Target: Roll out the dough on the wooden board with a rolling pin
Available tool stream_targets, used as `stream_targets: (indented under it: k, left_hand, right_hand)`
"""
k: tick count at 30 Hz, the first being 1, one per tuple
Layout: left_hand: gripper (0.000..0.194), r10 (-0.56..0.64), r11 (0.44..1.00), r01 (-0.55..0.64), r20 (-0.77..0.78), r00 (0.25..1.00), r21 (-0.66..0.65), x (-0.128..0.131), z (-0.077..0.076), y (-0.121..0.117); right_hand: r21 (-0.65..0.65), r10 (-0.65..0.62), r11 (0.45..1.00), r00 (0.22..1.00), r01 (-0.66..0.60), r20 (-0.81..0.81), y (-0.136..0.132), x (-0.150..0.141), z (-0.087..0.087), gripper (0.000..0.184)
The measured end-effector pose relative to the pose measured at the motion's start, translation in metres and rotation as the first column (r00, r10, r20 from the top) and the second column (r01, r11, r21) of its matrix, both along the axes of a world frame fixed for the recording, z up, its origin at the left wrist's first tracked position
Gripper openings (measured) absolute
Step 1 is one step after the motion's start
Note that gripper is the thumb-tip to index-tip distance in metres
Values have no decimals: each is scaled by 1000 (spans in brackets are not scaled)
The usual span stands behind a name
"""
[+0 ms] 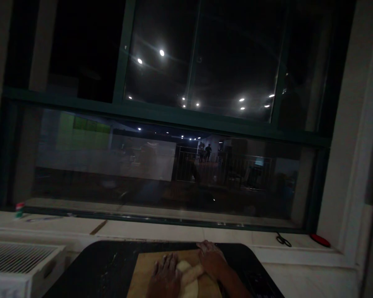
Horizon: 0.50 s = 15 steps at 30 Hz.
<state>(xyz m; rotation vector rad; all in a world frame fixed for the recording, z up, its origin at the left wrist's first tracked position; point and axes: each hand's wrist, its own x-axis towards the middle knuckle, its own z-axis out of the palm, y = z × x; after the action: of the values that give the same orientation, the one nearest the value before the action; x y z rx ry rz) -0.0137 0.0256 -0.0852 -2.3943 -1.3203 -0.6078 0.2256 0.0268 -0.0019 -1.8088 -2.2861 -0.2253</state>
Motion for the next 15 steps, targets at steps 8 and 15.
stream_targets:
  k: [8, 15]
  left_hand:
    - [47, 195, 974, -190, -27, 980, 125, 21, 8, -9]
    - [40, 25, 995, -14, -98, 995, 102, 16, 39, -37]
  right_hand:
    - [0, 79, 997, 996, -79, -43, 30, -5, -18, 43]
    - [-27, 22, 999, 998, -24, -57, -20, 20, -29, 49]
